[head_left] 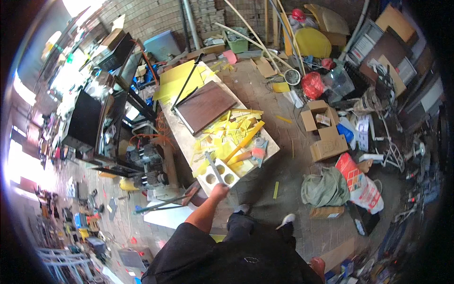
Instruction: The person cuts a yellow sheet with a guillotine cutter, then applies red and black tape to its edges using a utility knife. The person places the finished panel into a metal cabinet and measures the interior with a ruler.
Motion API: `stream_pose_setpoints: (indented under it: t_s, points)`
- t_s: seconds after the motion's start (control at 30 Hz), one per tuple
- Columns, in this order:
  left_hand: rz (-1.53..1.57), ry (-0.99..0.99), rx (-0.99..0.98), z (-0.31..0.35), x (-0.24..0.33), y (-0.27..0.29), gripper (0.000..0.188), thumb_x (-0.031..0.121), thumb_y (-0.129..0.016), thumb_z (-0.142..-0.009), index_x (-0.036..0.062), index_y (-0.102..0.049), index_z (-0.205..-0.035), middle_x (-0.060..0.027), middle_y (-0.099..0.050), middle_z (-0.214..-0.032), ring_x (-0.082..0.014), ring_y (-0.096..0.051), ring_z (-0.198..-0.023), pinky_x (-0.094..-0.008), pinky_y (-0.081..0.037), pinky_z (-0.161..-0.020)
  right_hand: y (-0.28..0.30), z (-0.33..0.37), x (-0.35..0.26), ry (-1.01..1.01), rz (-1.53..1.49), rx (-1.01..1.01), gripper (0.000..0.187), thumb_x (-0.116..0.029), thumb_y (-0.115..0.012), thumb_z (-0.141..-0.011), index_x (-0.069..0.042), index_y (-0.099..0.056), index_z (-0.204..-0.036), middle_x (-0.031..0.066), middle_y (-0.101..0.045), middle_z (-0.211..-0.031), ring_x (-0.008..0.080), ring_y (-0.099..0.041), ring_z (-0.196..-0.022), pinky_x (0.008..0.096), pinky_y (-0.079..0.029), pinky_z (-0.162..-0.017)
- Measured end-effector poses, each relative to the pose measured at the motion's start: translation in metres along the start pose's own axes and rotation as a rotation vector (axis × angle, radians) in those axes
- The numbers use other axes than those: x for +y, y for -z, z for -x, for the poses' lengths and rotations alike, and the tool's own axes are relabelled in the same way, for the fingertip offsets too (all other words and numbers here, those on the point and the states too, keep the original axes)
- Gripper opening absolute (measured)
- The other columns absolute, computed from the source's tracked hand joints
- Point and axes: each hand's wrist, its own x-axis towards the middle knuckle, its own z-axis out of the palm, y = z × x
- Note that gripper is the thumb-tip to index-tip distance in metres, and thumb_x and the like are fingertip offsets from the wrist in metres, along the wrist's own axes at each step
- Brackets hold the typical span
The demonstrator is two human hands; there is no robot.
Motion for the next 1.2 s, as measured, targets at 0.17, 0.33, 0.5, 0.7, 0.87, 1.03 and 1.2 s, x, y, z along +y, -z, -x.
stream_pose_setpoints:
  t_s: [0.17,0.33,0.5,0.7,0.87,1.03,1.2]
  points:
    - [0.207,0.317,0.198,0.094,-0.078,-0.057,0.036,0.03,-0.063,-0.09,0.0019,-0.079,-0.104,-0.024,-0.076,-0.104,-0.0386,-0.073,-0.102,-0.0442,-0.056,-0.094,0.073,-0.11,-0.066,0.633,0.929,-0.153,0.023,-0.019,-0.07,-0.09,-0.001,-0.069,-0.104,0.0153,-0.072,-0.087,0.0296,-0.07,-0.075,0.0464,-0.056,-0.067]
    - [0.258,0.613,0.008,0.228,-0.08,-0.16,0.038,0.036,-0.068,-0.095,0.0033,-0.078,-0.111,-0.0117,-0.077,-0.087,-0.0207,-0.073,-0.071,-0.0378,-0.058,-0.063,0.107,-0.171,-0.124,0.071,0.472,-0.196,0.029,-0.015,-0.07,-0.093,0.0,-0.07,-0.117,0.0145,-0.073,-0.088,0.025,-0.071,-0.071,0.0395,-0.057,-0.062]
    - [0.537,0.709,-0.114,0.294,-0.063,-0.259,0.044,0.037,-0.069,-0.096,0.0043,-0.073,-0.124,-0.0068,-0.073,-0.09,-0.0184,-0.067,-0.064,-0.0357,-0.054,-0.056,0.085,-0.207,-0.252,0.158,0.608,-0.256,0.019,-0.012,-0.068,-0.097,0.0,-0.068,-0.112,0.0076,-0.07,-0.084,0.016,-0.067,-0.066,0.0325,-0.051,-0.055]
    - [0.693,0.649,0.079,0.239,-0.039,-0.271,0.035,0.031,-0.069,-0.095,0.0022,-0.075,-0.114,-0.0055,-0.071,-0.083,-0.0163,-0.063,-0.059,-0.0323,-0.05,-0.053,0.027,-0.267,-0.344,0.36,0.6,-0.299,0.03,-0.015,-0.067,-0.098,0.002,-0.066,-0.123,0.0086,-0.073,-0.093,0.0161,-0.07,-0.071,0.0295,-0.054,-0.062]
    - [0.668,0.513,0.28,0.143,0.012,-0.223,0.029,0.029,-0.067,-0.092,0.0019,-0.077,-0.096,-0.0121,-0.073,-0.079,-0.0212,-0.07,-0.067,-0.0368,-0.057,-0.066,-0.021,-0.252,-0.394,0.344,0.631,-0.37,0.034,-0.016,-0.069,-0.097,0.002,-0.066,-0.125,0.0079,-0.074,-0.094,0.0143,-0.071,-0.073,0.0269,-0.054,-0.062]
    - [0.309,0.127,0.499,0.072,0.063,-0.181,0.037,0.033,-0.07,-0.094,0.0005,-0.076,-0.11,-0.0153,-0.078,-0.097,-0.0236,-0.075,-0.081,-0.0383,-0.059,-0.076,-0.008,-0.297,-0.387,0.326,0.695,-0.42,0.029,-0.016,-0.068,-0.099,0.004,-0.069,-0.119,0.0091,-0.075,-0.103,0.0192,-0.072,-0.082,0.0326,-0.057,-0.076]
    - [0.773,0.34,0.449,0.08,0.132,-0.129,0.041,0.029,-0.069,-0.097,-0.0011,-0.071,-0.124,-0.0155,-0.077,-0.107,-0.022,-0.075,-0.094,-0.0356,-0.059,-0.086,0.01,-0.394,-0.387,0.453,1.034,-0.544,0.023,-0.019,-0.068,-0.099,0.001,-0.074,-0.108,0.0078,-0.074,-0.094,0.02,-0.07,-0.083,0.0328,-0.056,-0.077]
